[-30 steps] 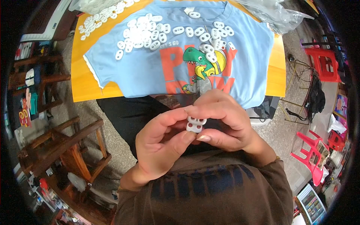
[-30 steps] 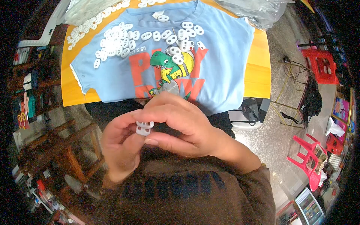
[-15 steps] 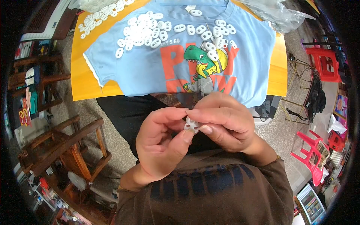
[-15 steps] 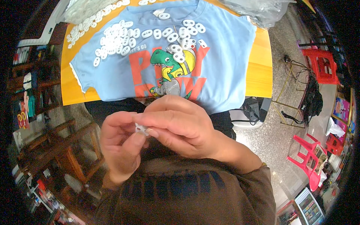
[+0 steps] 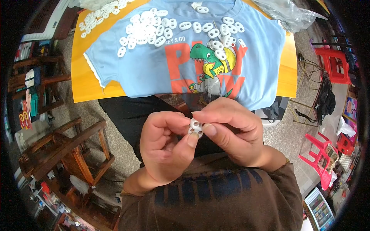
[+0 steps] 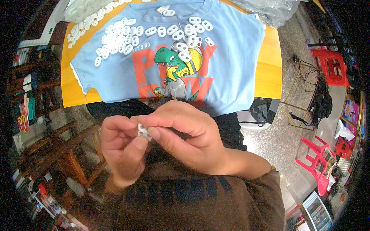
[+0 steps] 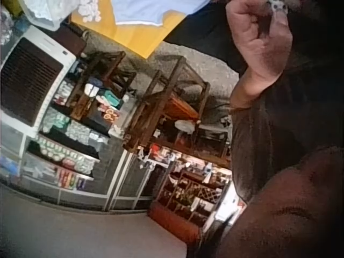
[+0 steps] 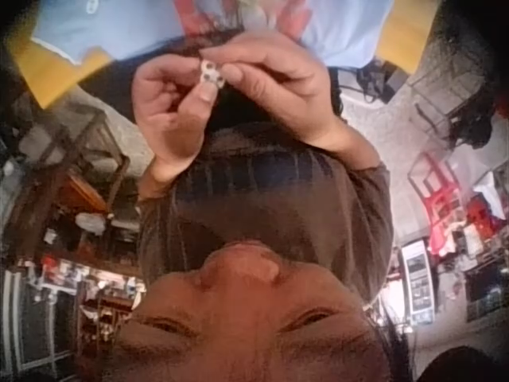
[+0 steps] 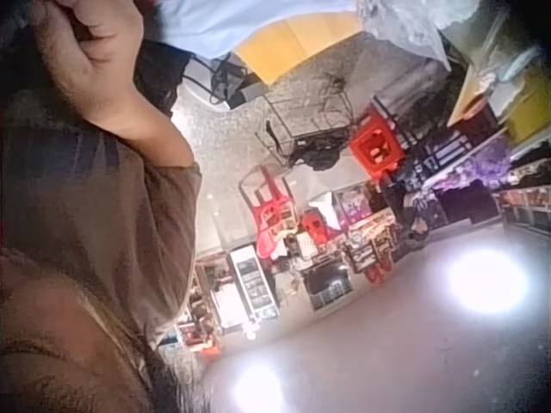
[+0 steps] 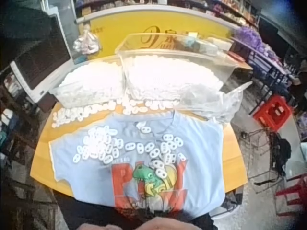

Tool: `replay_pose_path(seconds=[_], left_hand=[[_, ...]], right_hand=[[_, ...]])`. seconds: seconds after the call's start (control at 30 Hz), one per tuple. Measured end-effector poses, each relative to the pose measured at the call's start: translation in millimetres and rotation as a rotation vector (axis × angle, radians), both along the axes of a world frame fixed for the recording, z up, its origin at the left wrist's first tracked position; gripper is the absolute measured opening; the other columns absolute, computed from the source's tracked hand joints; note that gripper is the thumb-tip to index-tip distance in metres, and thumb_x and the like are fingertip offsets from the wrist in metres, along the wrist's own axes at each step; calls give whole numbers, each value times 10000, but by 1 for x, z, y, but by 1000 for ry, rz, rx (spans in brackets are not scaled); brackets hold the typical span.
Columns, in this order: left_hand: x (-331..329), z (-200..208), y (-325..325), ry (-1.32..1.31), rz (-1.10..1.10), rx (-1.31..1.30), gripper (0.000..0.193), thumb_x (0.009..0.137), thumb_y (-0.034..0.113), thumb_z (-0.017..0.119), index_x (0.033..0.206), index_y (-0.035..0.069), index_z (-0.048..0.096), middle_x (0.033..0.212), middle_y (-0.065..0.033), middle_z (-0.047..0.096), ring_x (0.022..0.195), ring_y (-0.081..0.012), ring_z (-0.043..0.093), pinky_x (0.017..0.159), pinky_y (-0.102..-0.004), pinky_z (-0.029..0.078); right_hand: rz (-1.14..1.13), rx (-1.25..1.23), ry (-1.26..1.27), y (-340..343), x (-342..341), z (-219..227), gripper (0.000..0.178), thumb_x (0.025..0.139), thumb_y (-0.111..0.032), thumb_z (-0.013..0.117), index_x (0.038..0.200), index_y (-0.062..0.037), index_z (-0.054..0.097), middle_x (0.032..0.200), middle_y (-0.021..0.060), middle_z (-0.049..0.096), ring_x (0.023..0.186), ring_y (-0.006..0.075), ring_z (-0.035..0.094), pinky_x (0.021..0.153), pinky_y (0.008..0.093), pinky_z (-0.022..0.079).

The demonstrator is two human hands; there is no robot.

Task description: Assembling small metal inserts into white plastic components on a work table.

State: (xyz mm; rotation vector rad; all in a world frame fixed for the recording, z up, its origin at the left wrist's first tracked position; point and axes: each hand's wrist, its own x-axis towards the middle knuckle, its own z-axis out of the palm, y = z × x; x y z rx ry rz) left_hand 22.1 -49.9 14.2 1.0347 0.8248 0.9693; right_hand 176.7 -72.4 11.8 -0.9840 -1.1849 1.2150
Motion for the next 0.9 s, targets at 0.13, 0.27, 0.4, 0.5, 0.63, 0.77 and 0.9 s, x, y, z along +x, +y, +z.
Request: replay_pose_path(seconds=[0.13,0.27,0.4,0.5,0.63,0.77,0.9], left_hand=[[2,-2,-1,17,17,58,319,720,-130,564,980,6,439,860,-50,510,729,-68,502,679,-193,420],[4,-4,-1,46,27,48,314,717,-129,561,972,6,438,848,-52,503,711,-68,487,663,-191,408],[4,-10,0,-1,-3,166,303,721,-123,558,968,4,437,832,-52,497,689,-69,467,646,-189,390],[6,-9,1,-14,25,119,289,727,-113,556,964,2,437,819,-54,494,682,-70,451,639,-189,376],[6,-11,4,-41,-3,152,276,734,-112,549,960,2,441,822,-58,495,698,-75,457,651,-193,379],[6,-13,4,-21,6,156,256,739,-112,548,951,4,464,826,-60,497,718,-86,463,665,-197,383],[1,-17,8,-8,-61,248,232,746,-97,558,944,4,490,830,-62,503,737,-91,470,677,-198,387]], right_hand=[[-62,-10,8,-2,-4,1,196,823,-9,556,1009,40,592,897,114,585,794,177,547,715,262,415],[-132,3,-22,-5,-9,0,189,822,-6,555,1001,43,591,903,121,583,798,175,542,719,265,413],[-192,84,-103,-4,-9,-3,222,799,57,551,1014,21,592,924,103,612,813,181,570,703,262,442],[-177,64,-42,-3,-10,-4,226,799,60,549,1019,25,588,938,110,608,818,183,571,706,258,443],[-188,7,4,-3,-9,-4,223,798,56,556,1016,26,589,916,109,603,812,181,572,703,260,444],[-217,0,-38,-2,-10,-3,226,791,55,565,1014,28,591,884,104,598,793,183,569,701,260,445],[-284,106,-184,0,-8,-6,231,784,55,573,1013,32,590,868,98,588,775,187,565,690,253,443]])
